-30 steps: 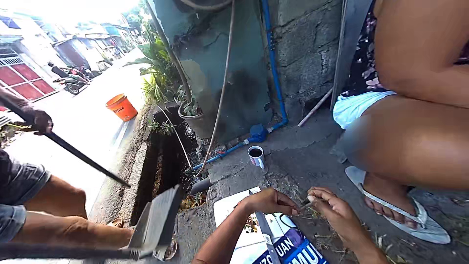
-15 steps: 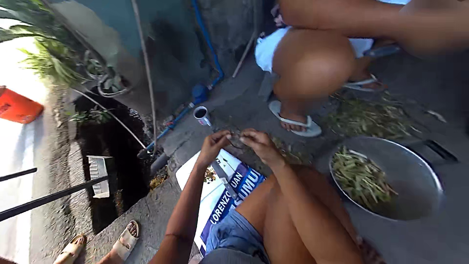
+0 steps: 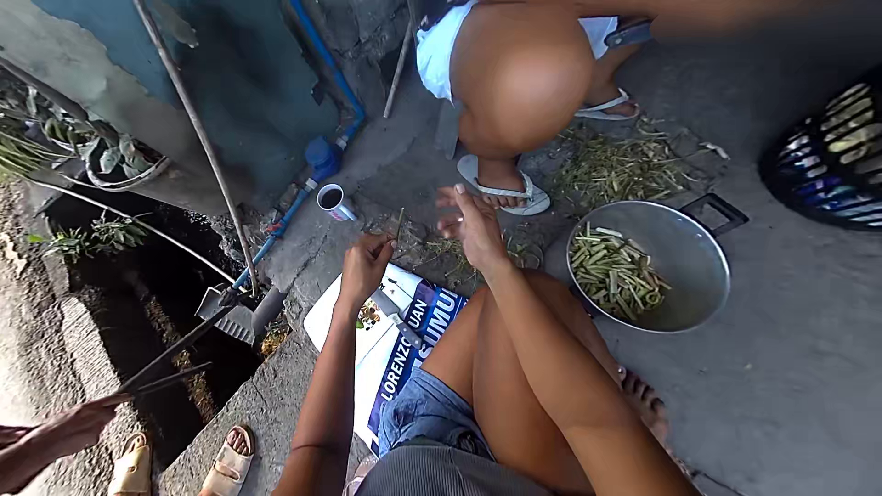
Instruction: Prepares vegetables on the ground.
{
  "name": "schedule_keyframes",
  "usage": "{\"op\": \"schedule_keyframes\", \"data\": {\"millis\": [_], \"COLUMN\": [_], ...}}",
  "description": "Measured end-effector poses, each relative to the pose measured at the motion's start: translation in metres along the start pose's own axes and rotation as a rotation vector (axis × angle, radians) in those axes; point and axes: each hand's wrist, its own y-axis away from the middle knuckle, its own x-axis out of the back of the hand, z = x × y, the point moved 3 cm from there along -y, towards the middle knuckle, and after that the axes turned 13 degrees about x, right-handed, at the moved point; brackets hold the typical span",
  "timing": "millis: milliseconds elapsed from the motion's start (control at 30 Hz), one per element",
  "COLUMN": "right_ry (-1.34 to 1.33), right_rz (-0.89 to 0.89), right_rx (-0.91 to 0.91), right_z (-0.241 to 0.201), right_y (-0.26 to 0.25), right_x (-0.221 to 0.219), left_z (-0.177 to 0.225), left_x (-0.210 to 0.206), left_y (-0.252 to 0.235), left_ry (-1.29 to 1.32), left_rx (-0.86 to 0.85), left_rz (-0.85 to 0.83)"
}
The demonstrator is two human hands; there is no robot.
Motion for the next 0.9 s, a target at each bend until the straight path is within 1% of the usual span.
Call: {"op": "schedule_keyframes", "data": {"millis": [67, 133, 200, 267, 333, 400, 467, 533, 600, 667, 700, 733, 800, 900], "right_ry": [-0.196, -0.351, -0.409, -0.363, -0.181, 0.135, 0.471, 0.682, 0.821, 0.97, 1.027, 1.047, 1.011, 0.79], "right_rz": [-0.132, -0.182, -0.177, -0.159, -0.149, -0.122, -0.039, 0.113, 0.243, 0.265, 0.237, 0.195, 0.067, -0.114], "right_rx": [-0.099, -0.183, -0.232, -0.246, -0.196, -0.129, -0.113, -0.179, -0.304, -0.418, -0.419, -0.375, -0.193, 0.154], "right_z": [-0.001, 0.005, 0.01, 0.006, -0.01, -0.033, -0.052, -0.065, -0.064, -0.057, -0.057, -0.059, -0.064, -0.055], "right_y": [0.002, -0.001, -0.004, -0.006, -0.006, -0.005, -0.001, 0.012, 0.025, 0.033, 0.033, 0.03, 0.021, 0.01], "right_x": [-0.008, -0.015, -0.016, -0.011, 0.003, 0.032, 0.072, 0.114, 0.149, 0.169, 0.17, 0.163, 0.133, 0.07], "left_z": [0.005, 0.009, 0.01, 0.01, 0.01, 0.009, 0.007, 0.006, 0.007, 0.008, 0.009, 0.01, 0.013, 0.019], "left_x": [-0.006, -0.012, -0.017, -0.021, -0.023, -0.025, -0.025, -0.025, -0.025, -0.026, -0.027, -0.027, -0.028, -0.028], "left_y": [0.001, 0.002, 0.001, -0.001, -0.004, -0.007, -0.01, -0.011, -0.011, -0.01, -0.01, -0.009, -0.008, -0.005], "left_ry": [-0.086, -0.139, -0.148, -0.117, -0.06, 0.009, 0.066, 0.099, 0.12, 0.124, 0.118, 0.108, 0.097, 0.08], "left_rx": [-0.038, -0.081, -0.102, -0.09, -0.034, 0.017, 0.032, 0.043, 0.055, 0.065, 0.069, 0.074, 0.078, 0.047], "left_rz": [-0.017, -0.036, -0.053, -0.063, -0.084, -0.1, -0.097, -0.087, -0.078, -0.069, -0.061, -0.053, -0.047, -0.033]}}
